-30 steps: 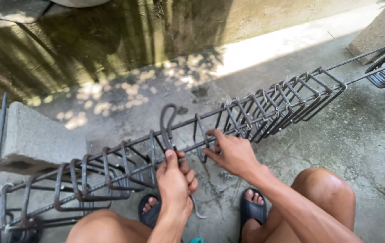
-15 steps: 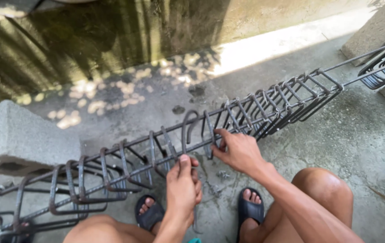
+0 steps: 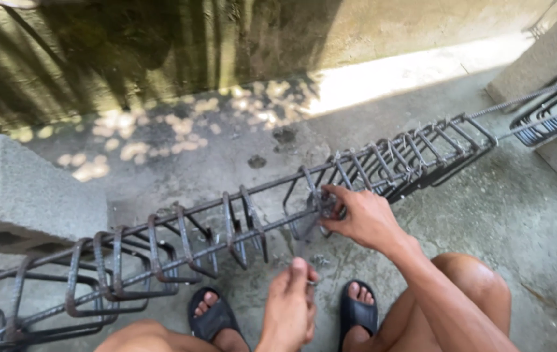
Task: The person sits on a concrete floor and uses a metal hook tool to bend and secure wire ties on a long, ladder-like metal frame. They repeatedly hook the tool onto the wire, twist it to tighten the connection, and move along the structure to fasten multiple joints.
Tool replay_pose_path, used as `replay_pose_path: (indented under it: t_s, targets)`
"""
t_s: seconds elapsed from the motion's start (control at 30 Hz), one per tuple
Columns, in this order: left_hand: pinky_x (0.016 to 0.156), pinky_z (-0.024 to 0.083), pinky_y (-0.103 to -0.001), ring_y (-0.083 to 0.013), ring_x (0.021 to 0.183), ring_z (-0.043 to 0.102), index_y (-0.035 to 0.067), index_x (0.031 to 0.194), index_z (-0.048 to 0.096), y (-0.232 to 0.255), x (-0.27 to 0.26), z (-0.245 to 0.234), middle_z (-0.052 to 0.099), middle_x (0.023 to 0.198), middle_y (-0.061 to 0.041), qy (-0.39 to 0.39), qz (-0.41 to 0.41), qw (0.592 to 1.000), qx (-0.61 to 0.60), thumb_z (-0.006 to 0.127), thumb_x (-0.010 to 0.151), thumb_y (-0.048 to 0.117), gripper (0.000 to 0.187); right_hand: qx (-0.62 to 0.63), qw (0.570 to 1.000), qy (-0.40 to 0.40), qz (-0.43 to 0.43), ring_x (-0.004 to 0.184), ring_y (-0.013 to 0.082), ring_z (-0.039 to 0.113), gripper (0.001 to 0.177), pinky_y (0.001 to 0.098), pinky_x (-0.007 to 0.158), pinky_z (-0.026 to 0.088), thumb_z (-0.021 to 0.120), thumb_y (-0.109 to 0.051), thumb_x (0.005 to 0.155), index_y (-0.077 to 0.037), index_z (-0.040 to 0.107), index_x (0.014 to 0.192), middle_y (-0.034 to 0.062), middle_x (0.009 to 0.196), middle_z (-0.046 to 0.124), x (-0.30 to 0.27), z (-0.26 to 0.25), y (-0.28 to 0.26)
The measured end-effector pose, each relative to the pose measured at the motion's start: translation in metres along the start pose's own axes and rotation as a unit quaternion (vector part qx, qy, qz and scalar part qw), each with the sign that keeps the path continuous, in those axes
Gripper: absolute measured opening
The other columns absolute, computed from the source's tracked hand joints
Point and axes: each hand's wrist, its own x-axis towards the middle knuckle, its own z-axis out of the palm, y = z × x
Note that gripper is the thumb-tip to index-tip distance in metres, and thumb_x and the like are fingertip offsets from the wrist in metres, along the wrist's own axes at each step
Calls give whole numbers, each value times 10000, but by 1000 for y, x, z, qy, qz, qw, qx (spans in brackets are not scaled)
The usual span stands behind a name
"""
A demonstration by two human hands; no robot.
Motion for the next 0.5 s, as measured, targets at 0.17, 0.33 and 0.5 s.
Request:
replay_pose_path:
  t_s: [0.17,0.33,0.5]
  targets:
    - [374,208,-305,-108,417,312,18,913,626,2,-8,15,407,556,-19,2,113,994,-7,455,1090,357,420,-3,1000,-11,23,653,231,735,632,367,598,529,783,-407,743,-217,678,1336,-52,716,784,0,-2,-6]
    - [287,116,-317,-114,311,243,55,915,556,0,-8,6,367,544,-37,41,25,998,-50,460,1092,420,418,1,999,-27,46,659,232,743,658,362,611,537,804,-415,734,-226,667,1349,-48,713,788,0,-8,-1]
    - [305,173,-305,-108,344,260,42,886,568,-8,-5,6,397,549,-33,54,89,993,-47,443,1101,375,416,-11,998,-30,52,687,241,738,670,364,636,532,805,-429,728,-193,676,1341,-31,727,782,-1,-15,8]
